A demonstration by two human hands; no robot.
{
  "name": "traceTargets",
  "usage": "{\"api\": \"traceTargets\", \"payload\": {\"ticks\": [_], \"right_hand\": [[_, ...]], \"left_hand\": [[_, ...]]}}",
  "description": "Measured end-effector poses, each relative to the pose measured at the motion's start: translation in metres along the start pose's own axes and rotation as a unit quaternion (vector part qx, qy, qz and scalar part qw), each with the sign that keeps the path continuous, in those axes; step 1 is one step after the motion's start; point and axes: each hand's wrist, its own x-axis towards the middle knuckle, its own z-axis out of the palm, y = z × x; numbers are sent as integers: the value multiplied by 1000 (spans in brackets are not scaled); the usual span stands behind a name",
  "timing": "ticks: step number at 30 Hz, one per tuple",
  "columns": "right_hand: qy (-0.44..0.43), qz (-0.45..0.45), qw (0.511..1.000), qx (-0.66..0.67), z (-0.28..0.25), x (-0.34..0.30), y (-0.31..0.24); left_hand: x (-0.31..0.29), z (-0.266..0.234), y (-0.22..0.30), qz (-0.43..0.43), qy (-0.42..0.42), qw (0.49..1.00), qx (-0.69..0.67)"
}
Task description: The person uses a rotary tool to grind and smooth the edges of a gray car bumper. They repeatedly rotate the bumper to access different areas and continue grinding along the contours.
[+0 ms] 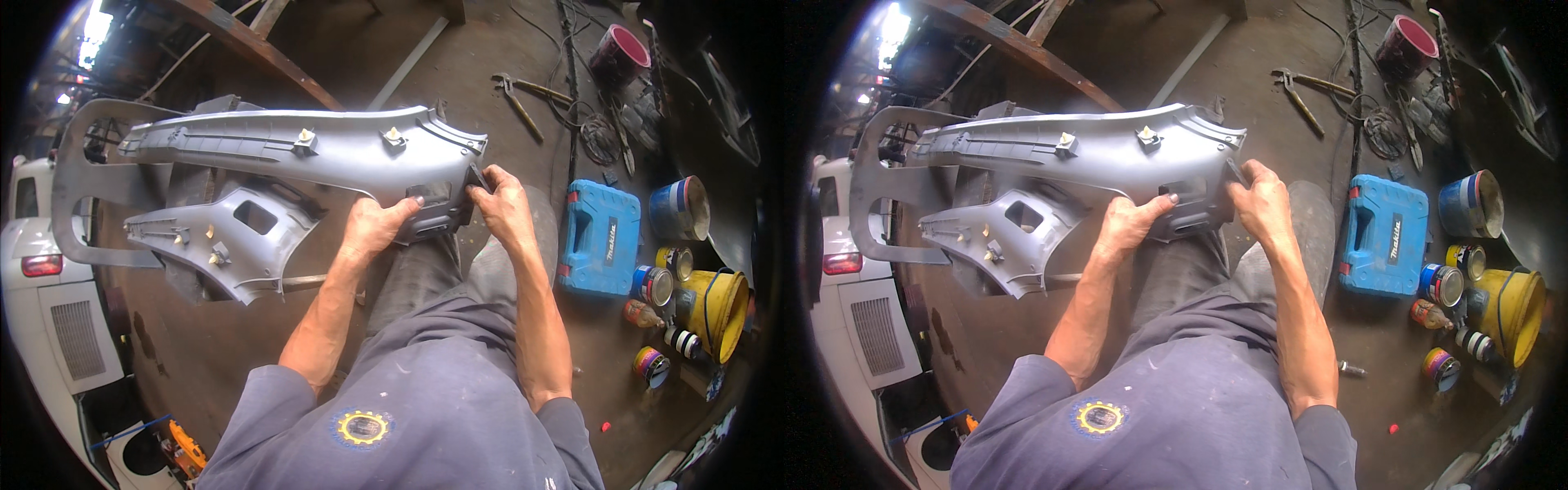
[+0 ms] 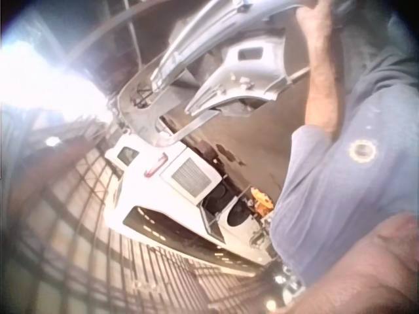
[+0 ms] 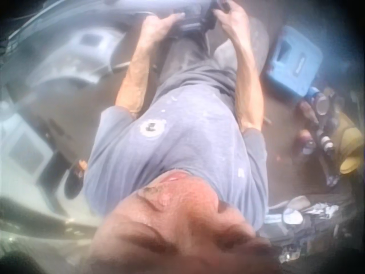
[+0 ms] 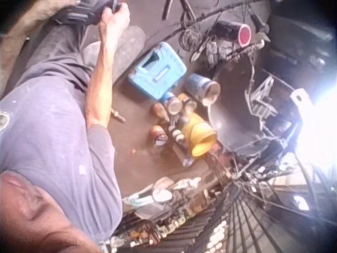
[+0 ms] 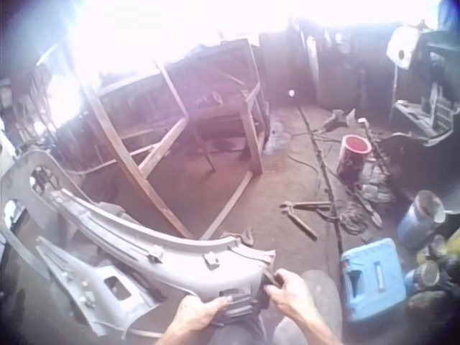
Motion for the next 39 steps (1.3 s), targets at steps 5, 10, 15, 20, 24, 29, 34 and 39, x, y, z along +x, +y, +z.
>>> {"api": "traceTargets", "payload": {"ticks": [5, 10, 15, 20, 24, 29, 34, 39], "right_hand": [[-2, 0, 999, -34, 3, -1, -3], [-11, 1, 996, -91, 4, 5, -6], [-4, 5, 996, -91, 10, 8, -1], [-10, -8, 995, -94, 15, 16, 11], [-11, -11, 995, -102, 16, 21, 13], [-5, -19, 995, -102, 20, 26, 18], [15, -30, 992, -122, 26, 26, 22], [31, -28, 984, -173, 19, 13, 2]], "left_hand": [[0, 20, -10, 2, 57, 985, -164], [10, 12, -9, -64, -3, 966, -249], [8, 19, -11, 13, 58, 978, -199], [11, 20, -17, -11, 32, 965, -261], [15, 15, -13, -47, -6, 955, -294], [29, 0, -18, -113, -80, 949, -283], [32, -9, -16, -82, -140, 971, -175], [23, -4, -25, -41, -90, 990, -105]]}}
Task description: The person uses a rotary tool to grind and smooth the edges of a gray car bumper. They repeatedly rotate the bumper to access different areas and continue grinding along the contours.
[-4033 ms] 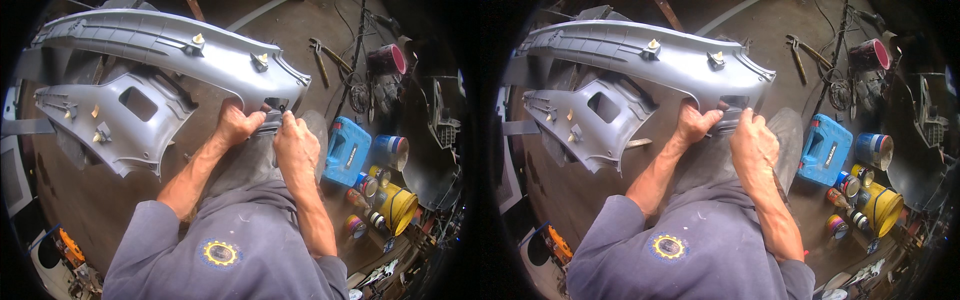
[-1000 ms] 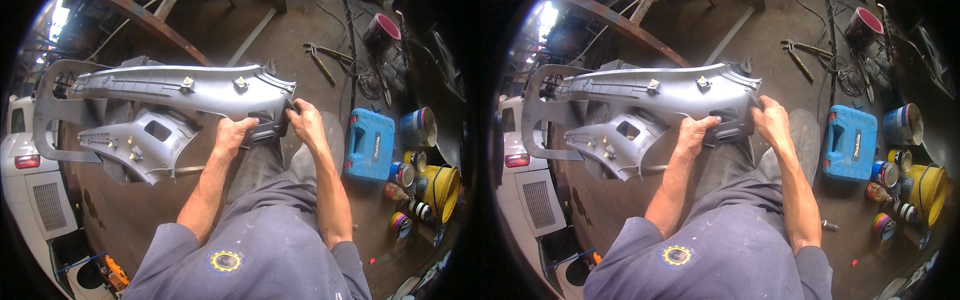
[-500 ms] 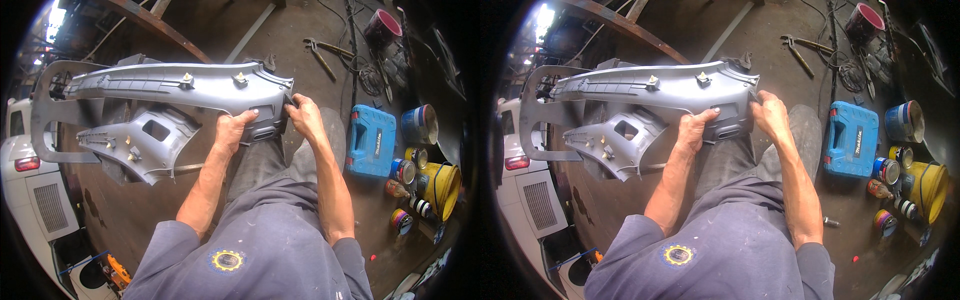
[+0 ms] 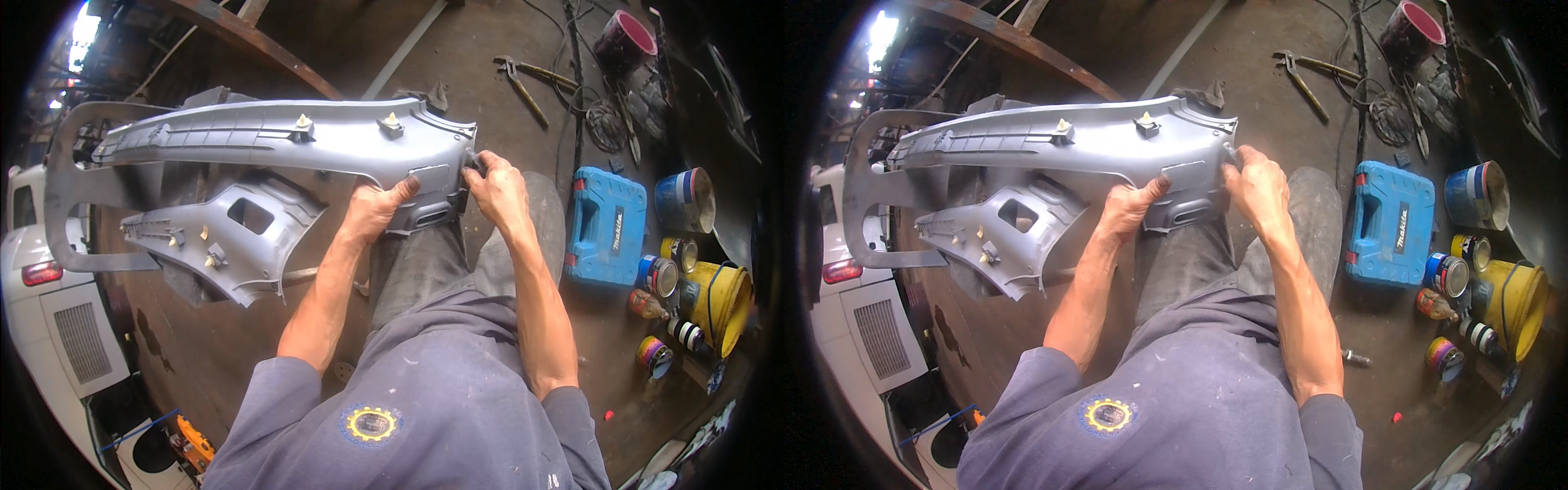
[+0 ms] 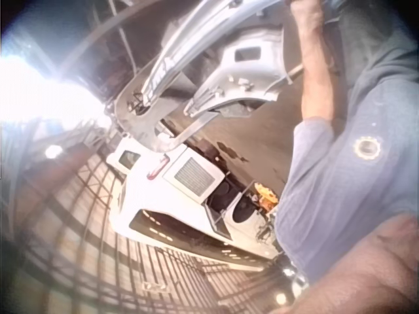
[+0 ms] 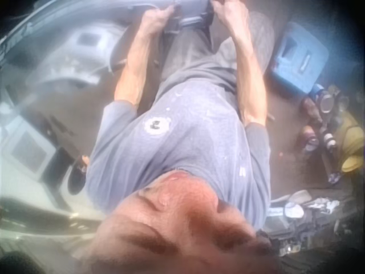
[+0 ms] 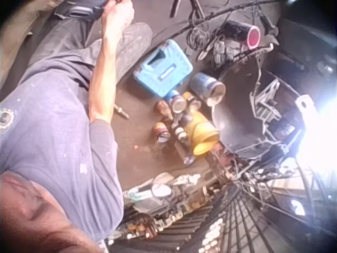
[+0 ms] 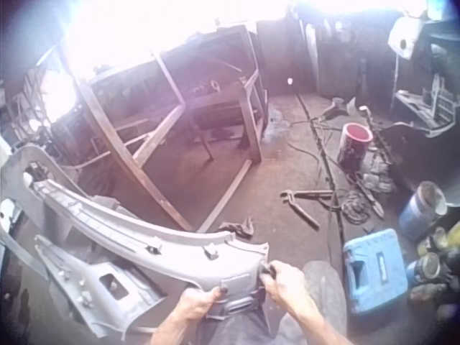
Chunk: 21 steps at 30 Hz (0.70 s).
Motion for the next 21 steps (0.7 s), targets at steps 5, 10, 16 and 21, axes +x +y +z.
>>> {"api": "traceTargets", "payload": {"ticks": [5, 10, 16, 21], "right_hand": [[58, -41, 997, 23, -18, -30, -19], [-33, -93, 995, 33, -16, -44, -42], [-64, 25, 997, 46, -11, -41, -64], [2, -24, 1000, 9, 7, -57, -43]], "left_hand": [[3, -1, -7, -23, -52, 998, -39], [5, -13, -1, -26, -145, 988, -48], [15, -12, -7, -44, -126, 988, -78], [12, 2, 0, -43, -138, 959, -243]]}}
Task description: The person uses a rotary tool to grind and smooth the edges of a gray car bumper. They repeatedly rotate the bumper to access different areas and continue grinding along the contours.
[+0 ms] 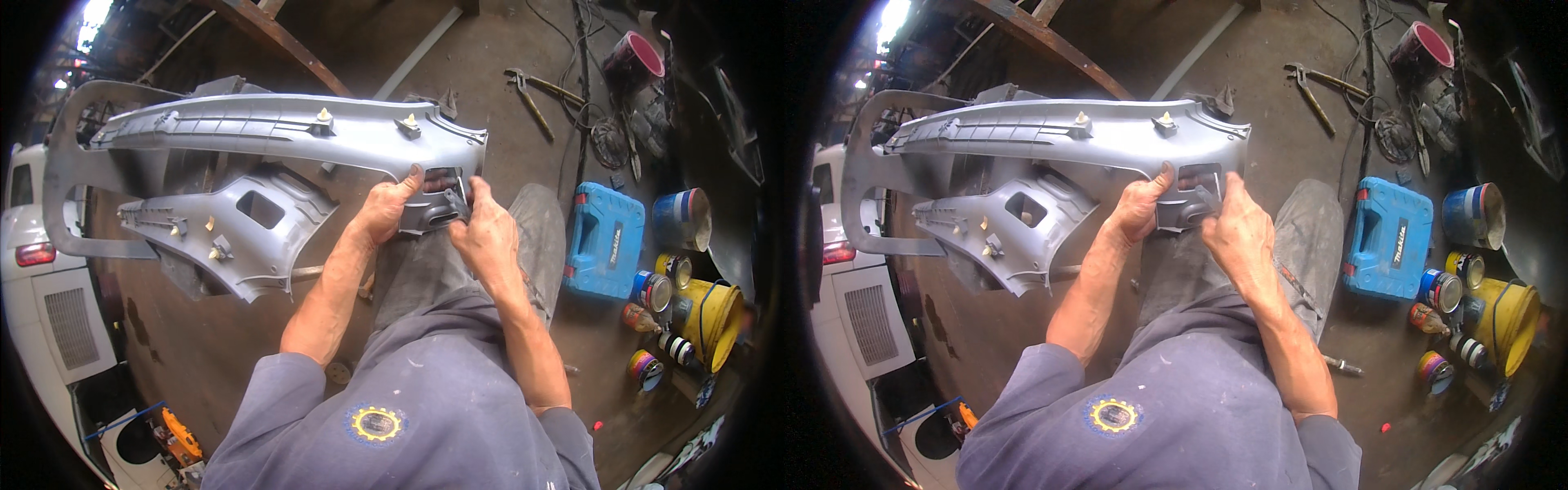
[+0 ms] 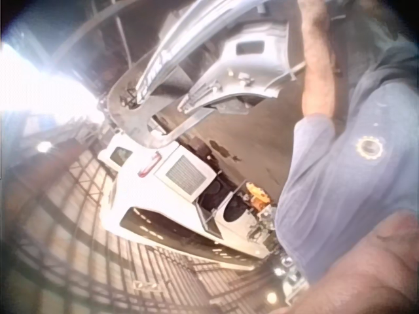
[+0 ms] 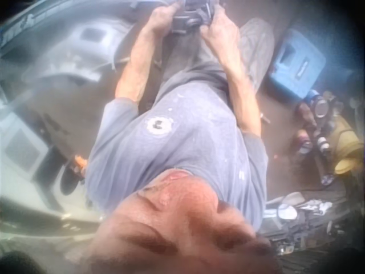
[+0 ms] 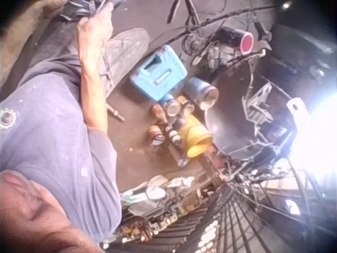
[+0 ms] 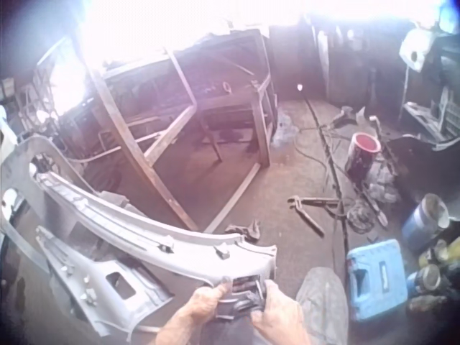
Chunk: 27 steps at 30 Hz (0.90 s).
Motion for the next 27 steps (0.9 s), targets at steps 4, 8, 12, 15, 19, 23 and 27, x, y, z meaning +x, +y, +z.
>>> {"api": "traceTargets", "payload": {"ticks": [4, 8, 12, 15, 19, 23, 27], "right_hand": [[-36, 17, 999, -12, -2, -7, 3], [-118, 99, 984, 88, -13, 4, 4], [-149, 122, 967, 164, -12, 18, 18], [-168, 115, 960, 194, -14, 21, 26], [-233, 108, 934, 249, -33, 24, 34], [-212, 159, 930, 254, -38, 26, 36], [-210, 209, 923, 245, -19, 36, 29]], "left_hand": [[-2, -1, 1, 0, -28, 999, -19], [-7, 1, 5, 10, -56, 998, -18], [-1, -12, 0, -1, -94, 995, -43], [0, -9, 1, -20, -84, 996, -33], [2, -11, 5, -44, -84, 995, -11], [8, -20, -1, -38, -128, 991, -18], [7, -17, -2, -44, -106, 993, -30]]}}
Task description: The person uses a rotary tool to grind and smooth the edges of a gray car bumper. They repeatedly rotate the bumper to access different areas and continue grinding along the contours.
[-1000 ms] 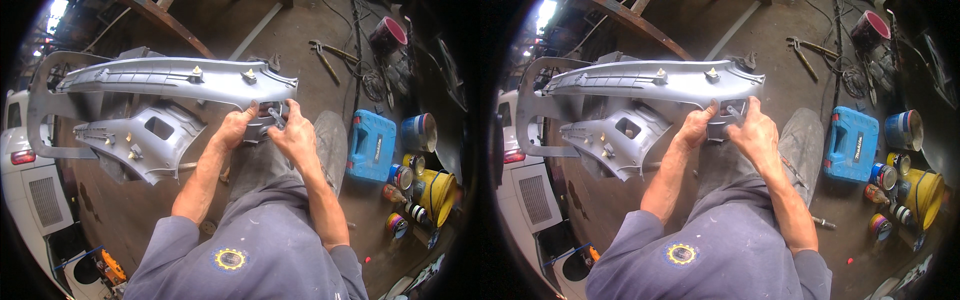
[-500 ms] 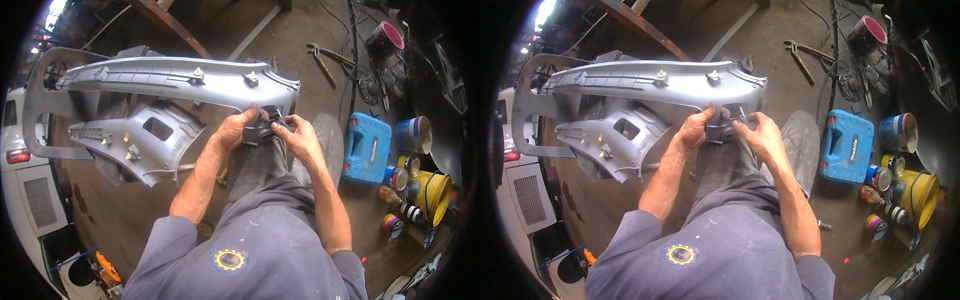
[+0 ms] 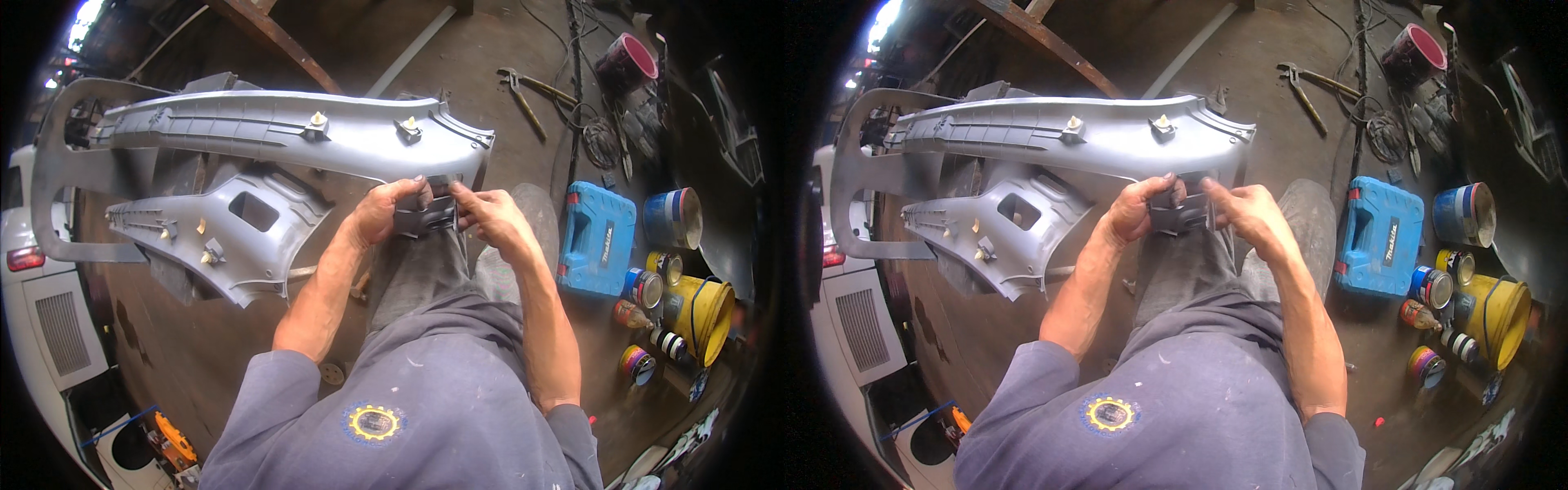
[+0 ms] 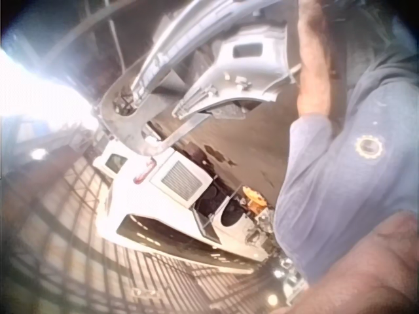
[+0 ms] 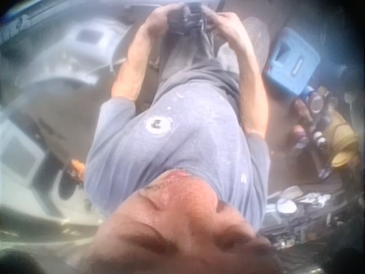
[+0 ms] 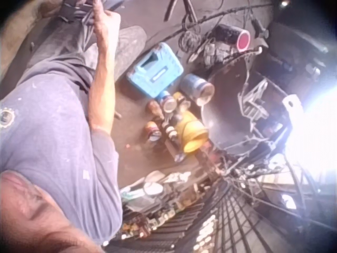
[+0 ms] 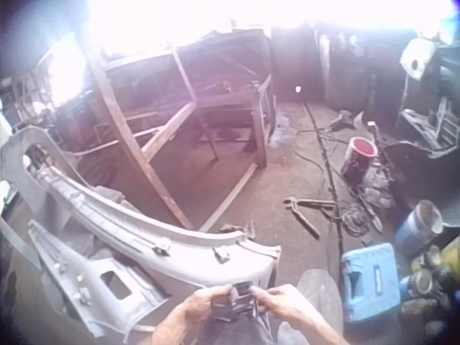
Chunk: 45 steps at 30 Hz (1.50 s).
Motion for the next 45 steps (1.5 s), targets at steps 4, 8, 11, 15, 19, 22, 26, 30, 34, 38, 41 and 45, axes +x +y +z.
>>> {"api": "traceTargets", "payload": {"ticks": [4, 8, 11, 15, 19, 22, 26, 30, 34, 38, 41, 45], "right_hand": [[22, -27, 997, -67, 12, 4, -6], [14, -84, 993, -77, 11, 0, 0], [39, -109, 982, -151, 14, -9, -3], [52, -123, 967, -216, 15, -14, -6], [66, -137, 959, -239, 19, -13, -4], [67, -138, 965, -213, 21, -16, -4], [113, -140, 946, -270, 15, -31, -1], [323, -215, 914, -118, -51, -59, 92], [466, 88, 879, -54, -96, -138, 250], [495, 292, 819, -1, -9, -235, 451], [459, 379, 803, -40, 13, -245, 469], [508, 381, 765, 107, -41, -194, 490]], "left_hand": [[3, -4, -5, 43, 14, 999, 31], [2, -4, -7, 20, 14, 1000, -16], [1, -7, -5, 14, -17, 1000, -4], [2, -6, -9, 39, 13, 999, 4], [1, 1, -11, 63, 46, 997, 15], [0, -1, -11, 31, 65, 997, 13], [-4, -5, -9, -13, 93, 995, 41], [-30, 20, 11, -5, 233, 935, 267], [-58, 43, 5, 101, 351, 801, 474], [-84, -3, 1, 140, 405, 694, 579], [-104, 62, 13, 145, 391, 709, 568], [-72, 111, 6, 107, 312, 622, 710]]}}
